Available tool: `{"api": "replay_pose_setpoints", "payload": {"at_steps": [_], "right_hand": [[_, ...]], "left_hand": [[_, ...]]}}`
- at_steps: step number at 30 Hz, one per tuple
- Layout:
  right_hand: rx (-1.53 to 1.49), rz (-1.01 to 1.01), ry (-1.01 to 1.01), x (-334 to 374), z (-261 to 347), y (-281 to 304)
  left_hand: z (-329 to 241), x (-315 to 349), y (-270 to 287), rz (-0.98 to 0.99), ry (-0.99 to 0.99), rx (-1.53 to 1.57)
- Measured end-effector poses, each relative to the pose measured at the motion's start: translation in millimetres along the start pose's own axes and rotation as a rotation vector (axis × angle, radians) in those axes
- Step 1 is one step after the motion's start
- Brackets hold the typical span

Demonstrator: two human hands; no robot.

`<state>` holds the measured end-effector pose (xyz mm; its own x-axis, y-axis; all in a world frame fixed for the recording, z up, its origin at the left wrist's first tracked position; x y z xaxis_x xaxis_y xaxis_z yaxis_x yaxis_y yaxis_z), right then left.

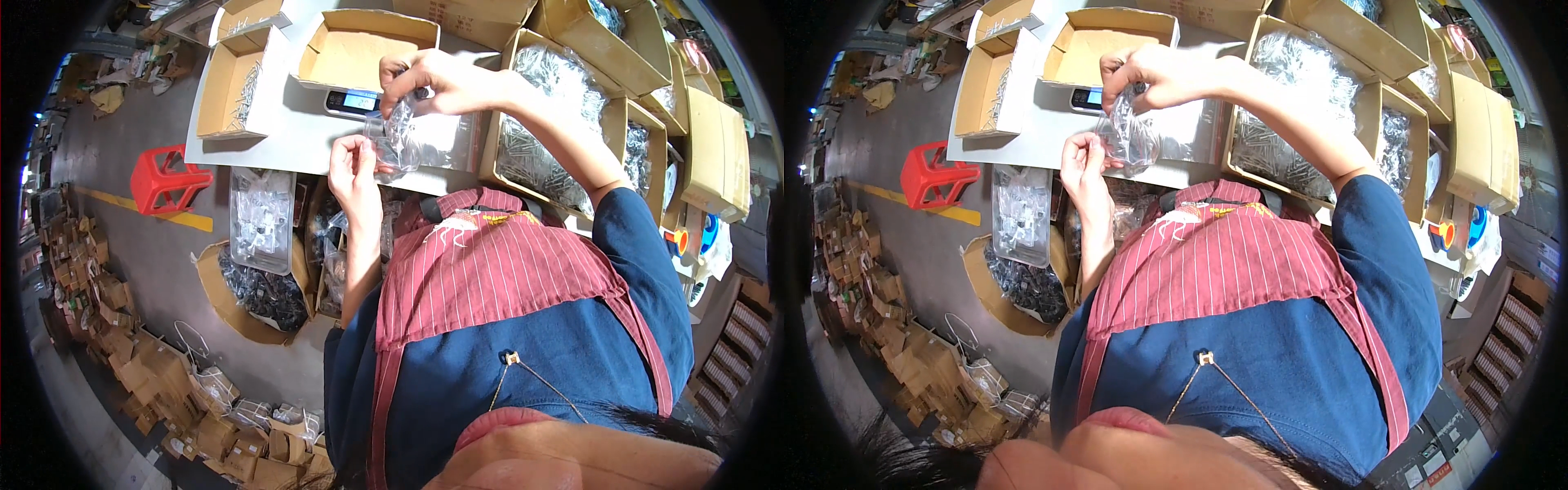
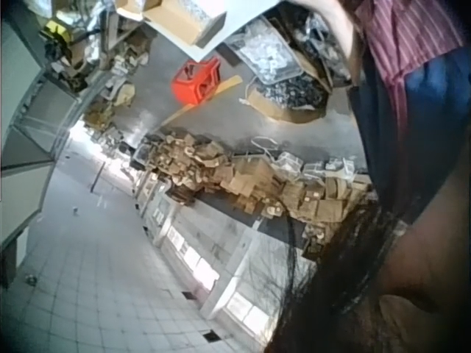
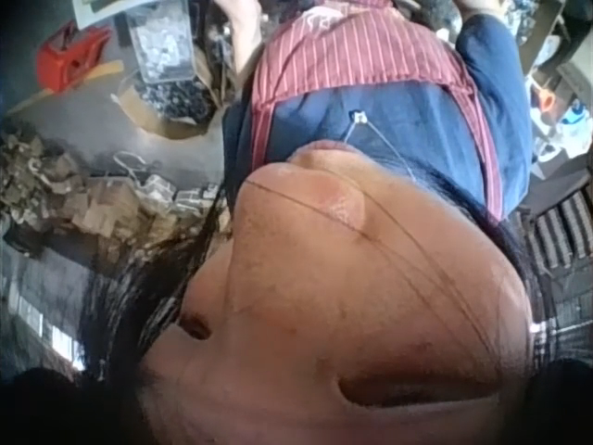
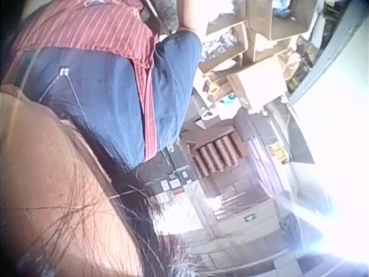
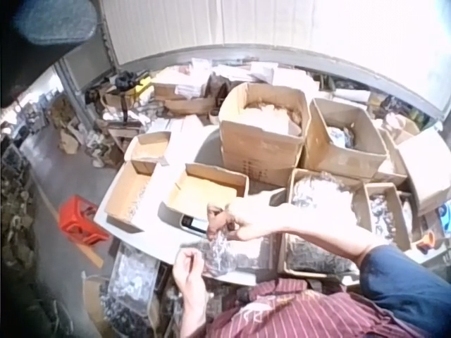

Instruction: The person picks metal brackets and screws from cardboard boxes, places them into a plastic bag, and weighs the bag on a digital scale.

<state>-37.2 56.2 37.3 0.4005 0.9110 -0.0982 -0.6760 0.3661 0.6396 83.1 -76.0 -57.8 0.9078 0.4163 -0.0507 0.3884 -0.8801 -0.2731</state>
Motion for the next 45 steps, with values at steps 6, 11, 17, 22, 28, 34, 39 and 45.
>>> {"api": "replay_pose_setpoints", "payload": {"at_steps": [6, 11, 17, 22, 28, 34, 39, 45], "right_hand": [[0.010, -0.039, 0.025, -2.6, 13.7, 1.4], [0.251, 0.035, 0.100, 5.7, 23.6, -27.8], [-0.031, 0.076, -0.100, 6.3, 15.9, -28.2], [-0.113, 0.092, -0.116, 7.7, 11.9, -29.4], [0.291, 0.033, -0.203, 12.5, 16.3, -39.5], [0.199, -0.148, -0.044, 22.9, 3.7, -33.0], [-0.161, 0.011, -0.645, 36.5, -53.8, -38.9], [-0.215, -0.024, -0.639, 49.6, -57.0, -67.9]], "left_hand": [[-8.1, 5.6, -4.1, 0.013, -0.066, -0.079], [-8.1, 8.1, -6.9, 0.033, -0.110, -0.116], [-4.2, 12.9, -4.3, 0.020, -0.119, -0.163], [-4.8, 15.5, -12.5, 0.035, -0.130, -0.149], [6.3, 15.1, -5.5, -0.004, -0.100, -0.132], [4.7, 19.1, -4.8, -0.027, -0.067, -0.128], [7.1, 18.8, -10.9, -0.008, -0.116, -0.146], [3.3, 23.8, -35.8, 0.132, -0.113, -0.128]]}}
Point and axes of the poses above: each hand's wrist, its own x-axis away from the middle knuckle, its own y-axis out of the back of the hand, z = x × y, the point moved 6 cm from there along -x, towards the middle knuckle, and after that the axes turned 7 degrees about -y, right-handed, at the moved point
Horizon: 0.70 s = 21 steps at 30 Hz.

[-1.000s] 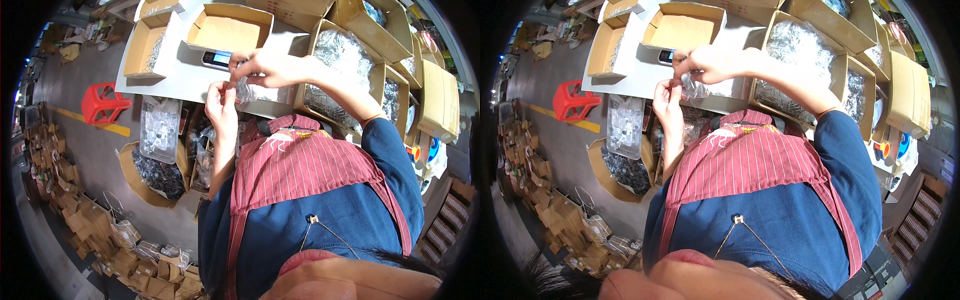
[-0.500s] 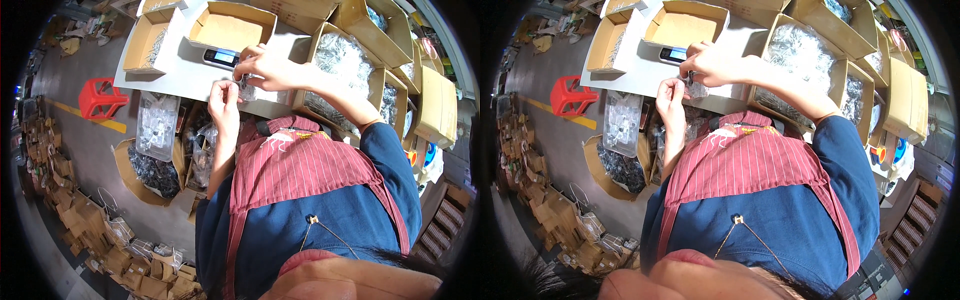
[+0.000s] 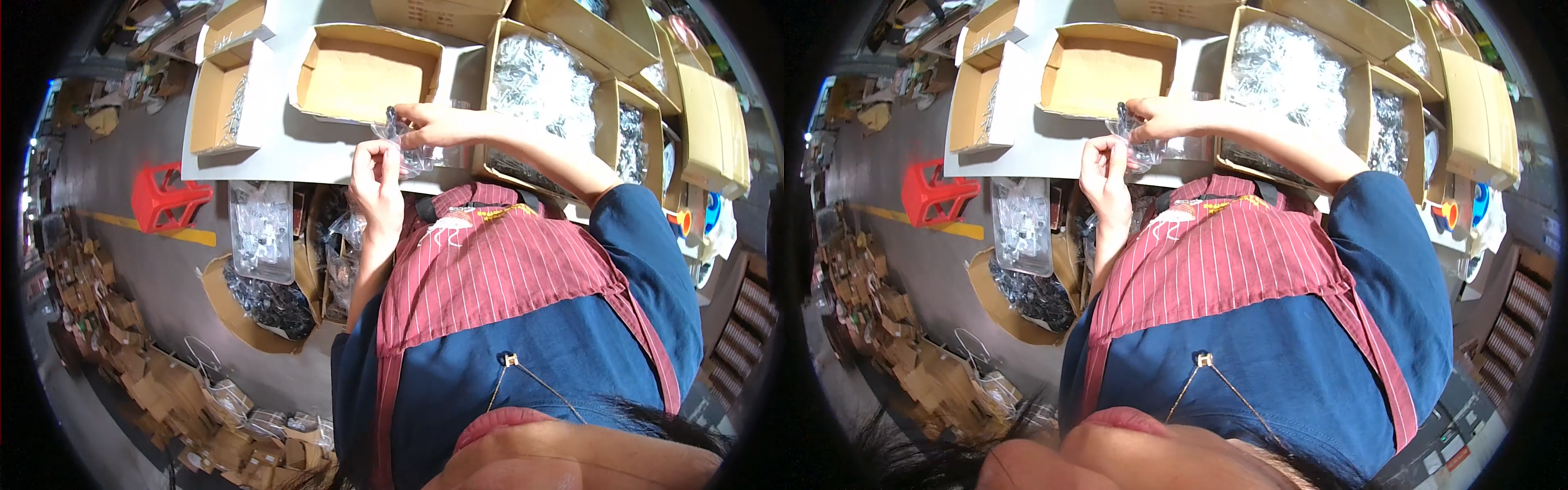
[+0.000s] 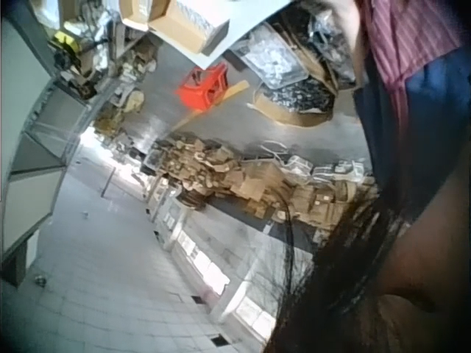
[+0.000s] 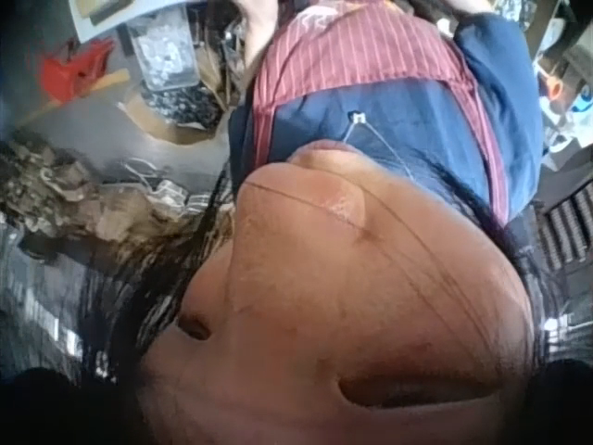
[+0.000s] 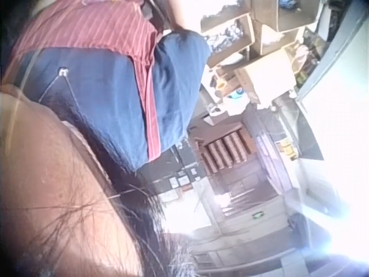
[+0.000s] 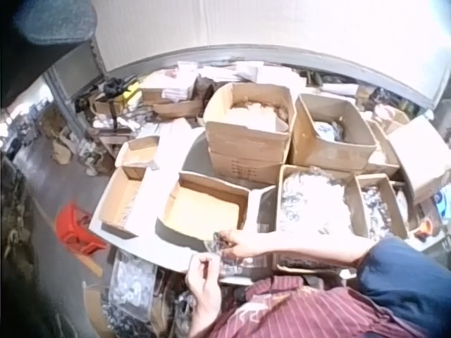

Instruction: The person picks metal brackets and screws from cardboard boxes, places them into a plastic bag, and weighs the bag on a digital scale.

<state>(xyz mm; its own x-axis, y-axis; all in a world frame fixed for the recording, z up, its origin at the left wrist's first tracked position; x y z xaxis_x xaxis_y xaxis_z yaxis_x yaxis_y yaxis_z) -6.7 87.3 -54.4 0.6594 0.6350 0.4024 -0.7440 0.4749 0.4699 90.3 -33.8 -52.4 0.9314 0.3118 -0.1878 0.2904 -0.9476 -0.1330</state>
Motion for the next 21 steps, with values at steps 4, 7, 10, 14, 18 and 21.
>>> {"api": "replay_pose_setpoints", "payload": {"at_steps": [4, 7, 10, 14, 18, 21], "right_hand": [[-0.335, 0.066, -0.031, 10.3, -0.2, 5.0], [-0.623, 0.060, 0.050, 34.5, 12.1, 21.5], [-0.642, -0.011, 0.164, 66.7, 34.8, 44.6], [-0.704, -0.108, 0.361, 128.3, 62.6, 87.2], [-0.799, -0.261, 0.437, 171.9, 52.5, 110.1], [-0.834, -0.369, 0.420, 203.5, 36.9, 112.2]], "left_hand": [[-22.3, 0.2, -7.8, 0.034, -0.096, 0.031], [-54.7, 1.9, -18.4, 0.051, -0.197, 0.030], [-88.7, 8.0, -35.6, 0.084, -0.273, 0.125], [-137.1, 12.0, -74.8, 0.052, -0.433, 0.099], [-142.7, 3.2, -104.2, 0.200, -0.520, 0.150], [-142.3, 12.6, -139.5, 0.287, -0.390, 0.322]]}}
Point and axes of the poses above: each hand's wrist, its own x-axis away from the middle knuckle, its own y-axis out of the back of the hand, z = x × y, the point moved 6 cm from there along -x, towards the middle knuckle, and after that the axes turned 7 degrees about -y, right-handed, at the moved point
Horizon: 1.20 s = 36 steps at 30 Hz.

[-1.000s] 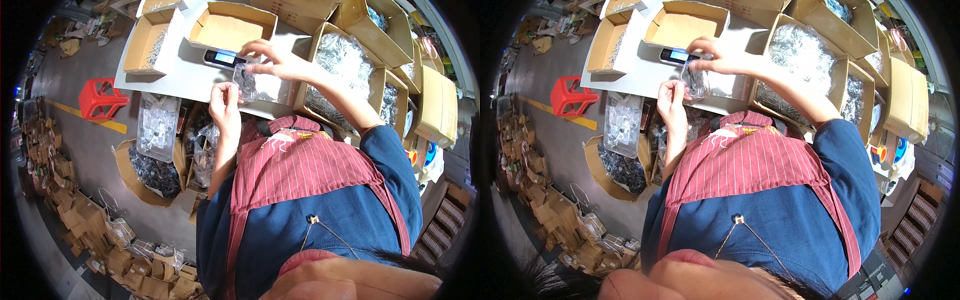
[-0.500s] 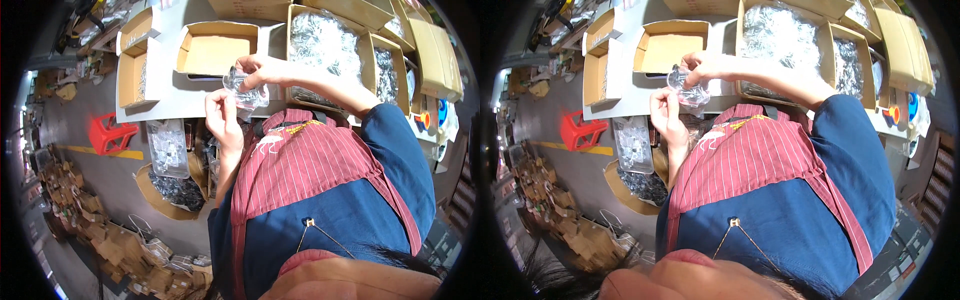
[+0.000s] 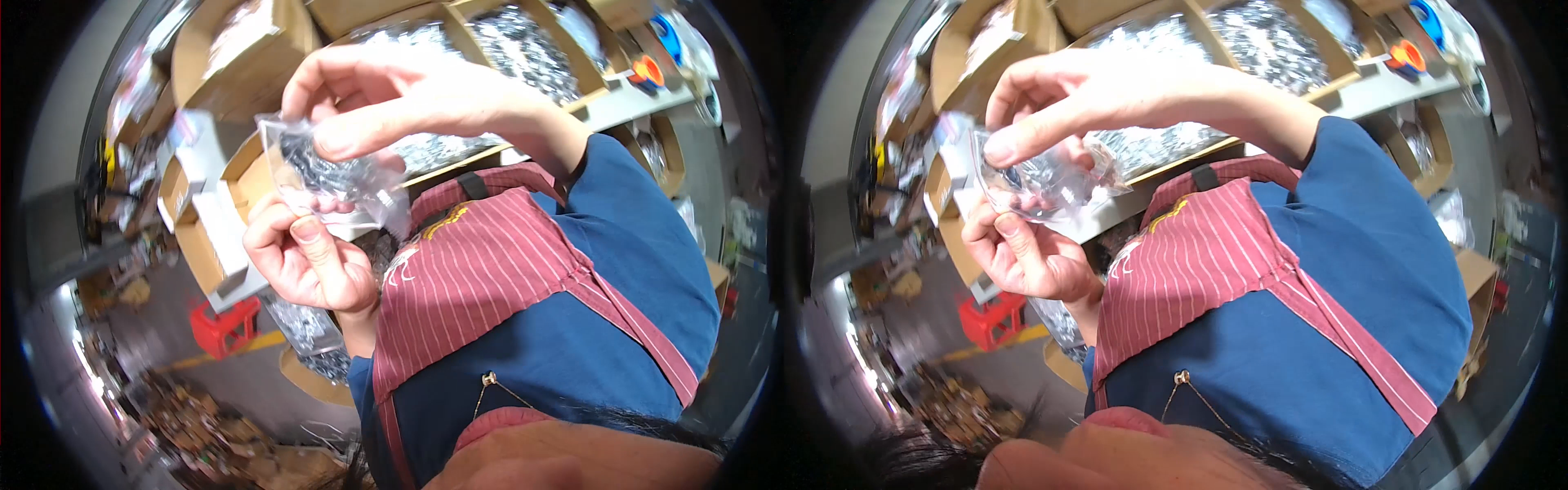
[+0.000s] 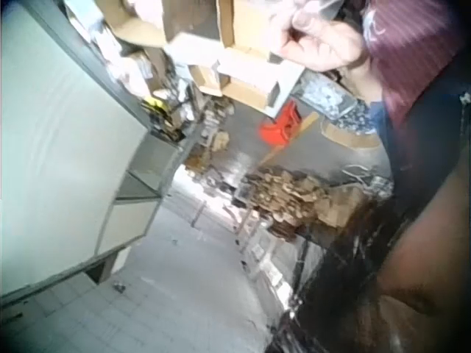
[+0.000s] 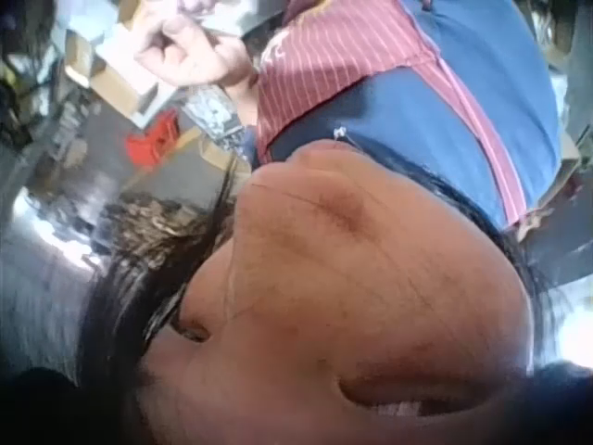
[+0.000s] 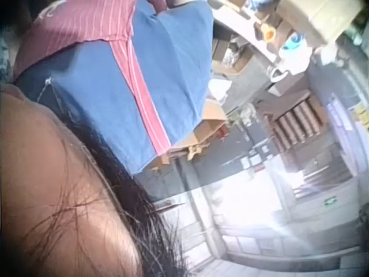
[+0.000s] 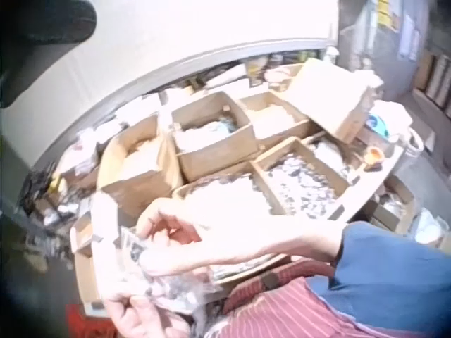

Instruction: The person picks metal brackets and screws from cardboard boxes, places them into a plastic bag, and weighs the bag on a digital scale.

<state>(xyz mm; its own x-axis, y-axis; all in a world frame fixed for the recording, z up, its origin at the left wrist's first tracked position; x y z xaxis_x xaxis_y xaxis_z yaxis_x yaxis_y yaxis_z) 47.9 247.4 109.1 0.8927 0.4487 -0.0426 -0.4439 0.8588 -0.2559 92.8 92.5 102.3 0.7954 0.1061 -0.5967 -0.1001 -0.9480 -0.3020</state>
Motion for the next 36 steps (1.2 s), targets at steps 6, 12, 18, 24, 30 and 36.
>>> {"api": "replay_pose_setpoints", "payload": {"at_steps": [6, 12, 18, 24, 30, 36], "right_hand": [[-0.059, -0.116, -0.043, 50.9, -29.5, 46.2], [-0.300, -0.204, 0.021, 86.1, -30.4, 75.0], [-0.024, -0.462, 0.295, 118.8, -2.2, 101.3], [0.214, -0.416, 0.221, 105.7, -27.3, 114.2], [0.240, -0.285, 0.385, 90.0, -8.4, 109.5], [0.593, -0.121, 0.674, 66.6, 16.4, 130.6]], "left_hand": [[62.8, 12.5, -45.8, 0.211, 0.212, 0.081], [71.3, 21.4, -96.9, 0.373, 0.246, 0.086], [72.6, 15.7, -93.5, 0.345, 0.168, -0.020], [93.7, 40.3, -60.8, 0.161, 0.337, -0.309], [81.6, 31.0, -76.8, 0.238, 0.419, -0.423], [103.8, 38.1, -78.0, 0.358, 0.486, -0.693]]}}
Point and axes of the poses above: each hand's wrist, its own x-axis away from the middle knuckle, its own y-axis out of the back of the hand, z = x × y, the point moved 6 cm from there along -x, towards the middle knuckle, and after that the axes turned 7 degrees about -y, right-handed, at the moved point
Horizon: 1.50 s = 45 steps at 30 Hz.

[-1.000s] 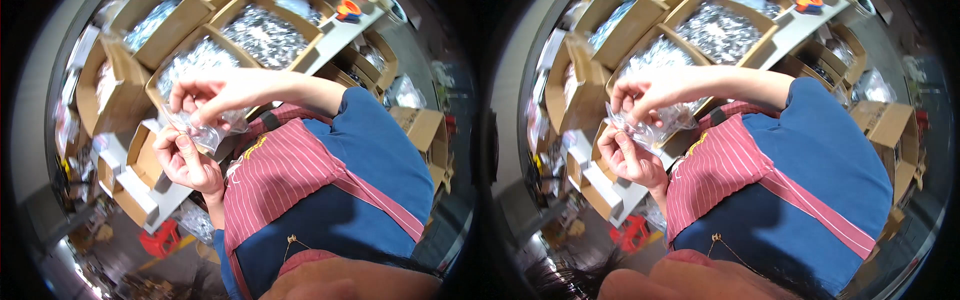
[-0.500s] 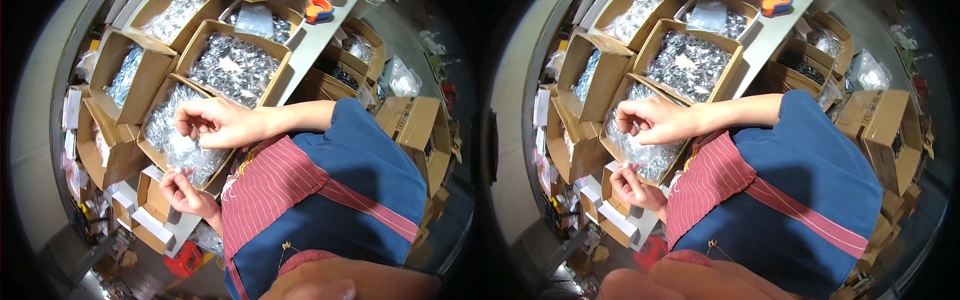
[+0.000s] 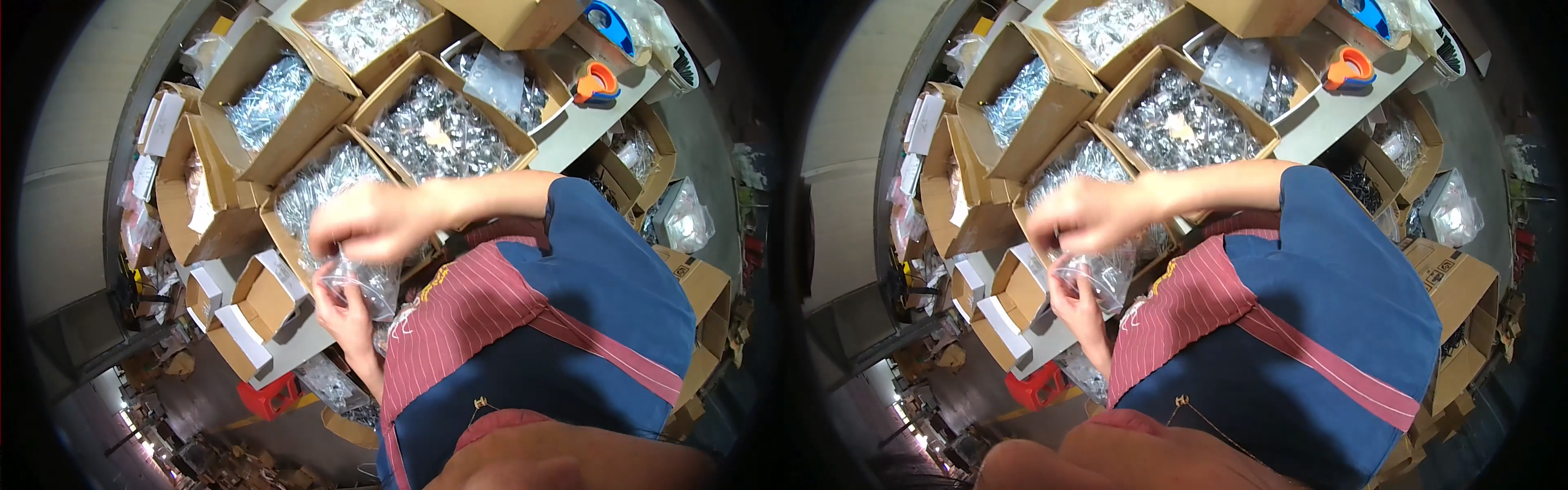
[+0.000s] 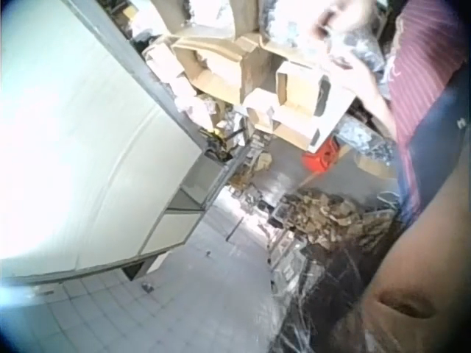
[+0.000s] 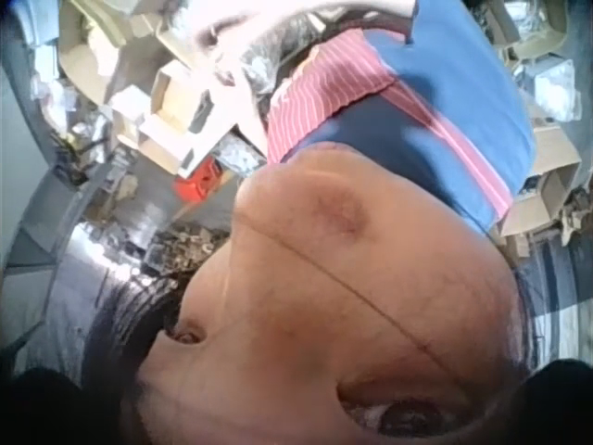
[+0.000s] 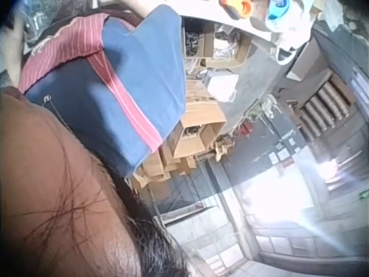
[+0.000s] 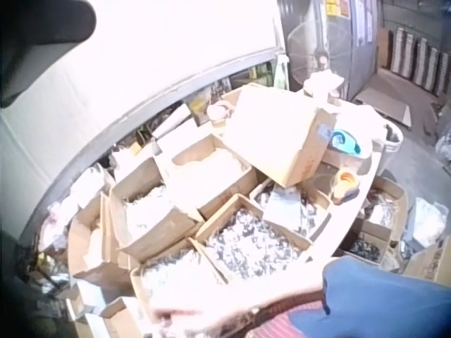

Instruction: The person picks metal brackets and screws from cardboard boxes, places them into a plastic bag, and weighs the bag on a digital scale.

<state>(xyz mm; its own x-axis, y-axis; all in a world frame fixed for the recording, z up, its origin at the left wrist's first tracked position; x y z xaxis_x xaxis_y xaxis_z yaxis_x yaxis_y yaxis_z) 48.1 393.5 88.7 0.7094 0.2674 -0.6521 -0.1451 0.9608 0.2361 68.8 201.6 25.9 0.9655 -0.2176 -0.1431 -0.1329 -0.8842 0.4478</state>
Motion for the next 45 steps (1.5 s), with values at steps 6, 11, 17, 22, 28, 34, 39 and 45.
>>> {"api": "replay_pose_setpoints", "payload": {"at_steps": [6, 11, 17, 22, 28, 34, 39, 45], "right_hand": [[0.631, -0.655, -0.416, -9.0, -171.4, 230.8], [1.018, -0.287, -1.151, 14.6, -316.1, 294.5], [1.044, -0.344, -1.101, 24.5, -343.1, 301.2], [0.852, -0.542, -0.995, 31.9, -345.3, 315.0], [1.009, -0.101, -1.277, 17.4, -367.7, 285.2], [0.973, -0.180, -1.047, 15.2, -356.1, 291.8], [-0.340, -0.630, -0.816, 11.7, -325.2, 282.8], [-0.468, -0.556, -0.622, -15.8, -240.0, 263.7]], "left_hand": [[18.3, 6.1, -6.3, -0.116, 0.026, 0.103], [75.8, 14.3, -3.9, -0.216, 0.105, 0.264], [85.8, 12.0, -31.1, -0.256, 0.228, 0.527], [92.7, 10.3, -39.5, -0.297, 0.210, 0.539], [89.3, 6.1, -38.9, -0.327, 0.206, 0.481], [85.0, 8.0, -41.0, -0.329, 0.185, 0.471], [90.3, 10.0, -38.6, -0.353, 0.176, 0.450], [93.5, 10.9, -36.3, -0.358, 0.166, 0.436]]}}
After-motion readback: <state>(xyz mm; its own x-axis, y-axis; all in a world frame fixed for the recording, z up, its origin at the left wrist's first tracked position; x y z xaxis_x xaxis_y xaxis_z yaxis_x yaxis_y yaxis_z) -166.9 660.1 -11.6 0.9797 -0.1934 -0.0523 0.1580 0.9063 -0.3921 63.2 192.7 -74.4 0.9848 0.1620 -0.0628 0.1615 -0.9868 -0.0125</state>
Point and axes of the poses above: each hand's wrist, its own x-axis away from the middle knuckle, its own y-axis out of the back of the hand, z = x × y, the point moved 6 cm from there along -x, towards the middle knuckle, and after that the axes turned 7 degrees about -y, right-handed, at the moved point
